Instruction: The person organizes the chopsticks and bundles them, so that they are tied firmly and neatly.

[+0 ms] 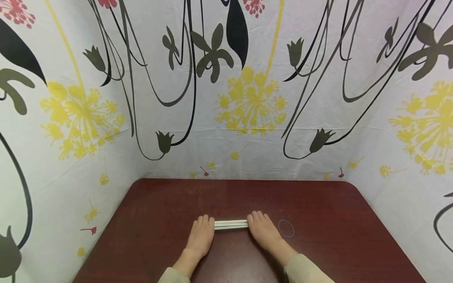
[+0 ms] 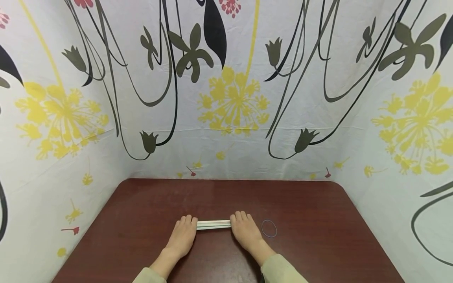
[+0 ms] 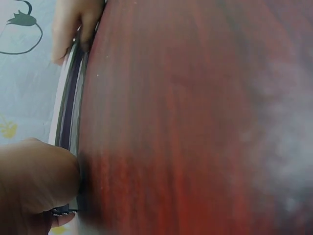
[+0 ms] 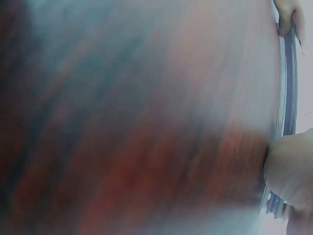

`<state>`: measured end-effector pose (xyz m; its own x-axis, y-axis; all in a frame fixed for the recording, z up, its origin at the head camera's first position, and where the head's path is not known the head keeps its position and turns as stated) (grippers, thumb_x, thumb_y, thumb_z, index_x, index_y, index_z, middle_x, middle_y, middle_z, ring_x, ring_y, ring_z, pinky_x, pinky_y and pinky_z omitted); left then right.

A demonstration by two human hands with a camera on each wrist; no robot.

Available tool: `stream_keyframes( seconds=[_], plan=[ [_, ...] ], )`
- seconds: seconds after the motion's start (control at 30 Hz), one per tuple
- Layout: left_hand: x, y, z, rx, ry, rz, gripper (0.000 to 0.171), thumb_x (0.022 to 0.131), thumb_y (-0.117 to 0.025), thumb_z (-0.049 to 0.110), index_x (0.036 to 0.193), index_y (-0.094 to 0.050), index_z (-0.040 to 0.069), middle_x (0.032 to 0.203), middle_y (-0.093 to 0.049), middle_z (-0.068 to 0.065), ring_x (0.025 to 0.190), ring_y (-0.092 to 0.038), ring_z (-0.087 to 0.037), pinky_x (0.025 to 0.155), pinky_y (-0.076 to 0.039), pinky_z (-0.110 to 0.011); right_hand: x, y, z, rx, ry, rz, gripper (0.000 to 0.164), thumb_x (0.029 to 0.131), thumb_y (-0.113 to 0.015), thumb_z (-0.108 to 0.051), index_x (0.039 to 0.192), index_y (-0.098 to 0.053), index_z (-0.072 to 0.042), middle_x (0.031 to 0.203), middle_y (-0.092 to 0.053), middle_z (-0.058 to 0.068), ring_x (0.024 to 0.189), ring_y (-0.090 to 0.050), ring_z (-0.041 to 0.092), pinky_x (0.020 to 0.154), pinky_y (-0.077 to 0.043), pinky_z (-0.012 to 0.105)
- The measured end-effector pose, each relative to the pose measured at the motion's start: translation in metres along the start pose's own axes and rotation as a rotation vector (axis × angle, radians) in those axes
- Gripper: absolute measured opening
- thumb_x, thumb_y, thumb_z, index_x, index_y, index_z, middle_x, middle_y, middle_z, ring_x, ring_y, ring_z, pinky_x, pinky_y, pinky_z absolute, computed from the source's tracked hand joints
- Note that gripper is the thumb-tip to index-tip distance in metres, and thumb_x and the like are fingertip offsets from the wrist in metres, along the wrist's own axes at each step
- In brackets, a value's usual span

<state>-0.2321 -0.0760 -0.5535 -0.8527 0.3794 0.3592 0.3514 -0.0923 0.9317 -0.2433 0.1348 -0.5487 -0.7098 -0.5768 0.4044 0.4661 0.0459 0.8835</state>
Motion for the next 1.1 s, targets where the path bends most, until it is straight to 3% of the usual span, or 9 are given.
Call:
stream_keyframes(
  seconds=[0.13,0.3,0.37,0.47,0.6,0.77,0.87,0.97,1.1],
  plan=[
    [0.003,0.002,0.0,0.028,0.002,-0.012,0.017,0.086,-0.066,-0.002,0.092,-0.051,0.005,0.086,-0.051,-0.01,0.079,-0.048,-0.026,0.07,-0.043,-0.038,0.001,0.003,0.0,0.002,0.003,0.018,0.006,0.09,-0.051,-0.002,0.094,-0.047,-0.006,0.083,-0.043,0.005,0.076,-0.044,0.021,0.064,-0.042,0.036],
    [0.004,0.003,-0.001,0.015,0.023,-0.072,0.041,0.07,-0.086,0.012,0.094,-0.054,0.006,0.086,-0.053,-0.01,0.08,-0.051,-0.028,0.071,-0.045,-0.039,0.0,0.003,0.001,0.027,0.019,0.013,0.007,0.088,-0.049,-0.001,0.092,-0.047,-0.006,0.082,-0.042,0.005,0.075,-0.043,0.02,0.062,-0.042,0.035],
    [0.004,0.003,-0.001,-0.006,0.032,-0.094,0.045,0.064,-0.088,0.014,0.095,-0.056,0.006,0.087,-0.055,-0.01,0.082,-0.054,-0.028,0.072,-0.046,-0.04,-0.001,0.002,0.002,0.044,0.017,-0.015,0.011,0.085,-0.052,0.0,0.092,-0.046,-0.006,0.083,-0.041,0.005,0.076,-0.043,0.02,0.063,-0.042,0.035],
    [0.002,0.001,-0.002,-0.033,0.045,-0.103,0.034,0.067,-0.08,0.01,0.093,-0.059,0.007,0.084,-0.058,-0.007,0.077,-0.057,-0.026,0.067,-0.049,-0.038,-0.004,-0.001,0.004,0.08,0.013,-0.075,0.017,0.082,-0.055,0.003,0.092,-0.047,-0.008,0.084,-0.041,0.003,0.077,-0.043,0.019,0.064,-0.042,0.034],
    [-0.003,0.0,-0.003,-0.069,0.06,-0.059,0.028,0.069,-0.075,0.003,0.094,-0.062,0.007,0.086,-0.058,-0.008,0.062,-0.056,-0.021,0.051,-0.048,-0.034,-0.007,-0.006,0.008,0.112,0.005,-0.097,0.019,0.086,-0.063,-0.002,0.09,-0.047,-0.011,0.082,-0.048,0.001,0.076,-0.049,0.018,0.063,-0.043,0.034],
    [-0.002,0.002,-0.005,-0.124,0.057,-0.013,0.033,0.065,-0.079,0.002,0.094,-0.064,0.01,0.089,-0.062,-0.007,0.053,-0.056,-0.02,0.046,-0.046,-0.034,-0.009,-0.004,0.012,0.133,0.043,0.043,0.031,0.079,-0.078,-0.015,0.081,-0.047,-0.013,0.067,-0.055,-0.002,0.057,-0.057,0.018,0.049,-0.045,0.033],
    [0.0,0.006,-0.005,-0.13,0.062,0.045,0.027,0.061,-0.082,0.01,0.081,-0.065,0.013,0.073,-0.062,-0.003,0.049,-0.056,-0.02,0.044,-0.044,-0.034,-0.008,0.0,0.013,0.164,0.037,0.078,0.035,0.073,-0.084,-0.021,0.074,-0.049,-0.016,0.06,-0.054,-0.005,0.047,-0.053,0.015,0.044,-0.044,0.033],
    [0.0,0.011,-0.004,-0.084,0.068,0.145,0.026,0.057,-0.081,0.018,0.061,-0.055,0.017,0.053,-0.051,0.003,0.044,-0.049,-0.016,0.041,-0.038,-0.032,-0.003,0.008,0.011,0.18,0.015,0.103,0.038,0.067,-0.086,-0.026,0.066,-0.049,-0.019,0.053,-0.048,-0.008,0.043,-0.046,0.012,0.042,-0.041,0.032],
    [0.003,0.018,-0.003,-0.046,0.084,0.235,0.04,0.068,-0.081,0.025,0.051,-0.045,0.02,0.045,-0.041,0.005,0.038,-0.038,-0.012,0.038,-0.03,-0.03,0.004,0.021,0.011,0.189,0.011,0.199,0.045,0.067,-0.087,-0.038,0.06,-0.046,-0.021,0.05,-0.039,-0.013,0.042,-0.035,0.007,0.039,-0.036,0.03]
  ],
)
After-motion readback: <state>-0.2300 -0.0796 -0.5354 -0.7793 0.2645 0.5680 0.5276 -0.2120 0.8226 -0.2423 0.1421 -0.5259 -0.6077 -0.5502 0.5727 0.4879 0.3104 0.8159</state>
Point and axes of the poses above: each hand's wrist, its own x-axis towards the middle knuckle, its own y-axis out of the back of the hand, z = x × y, the point moved 4 cm from there along x, towards the middle knuckle
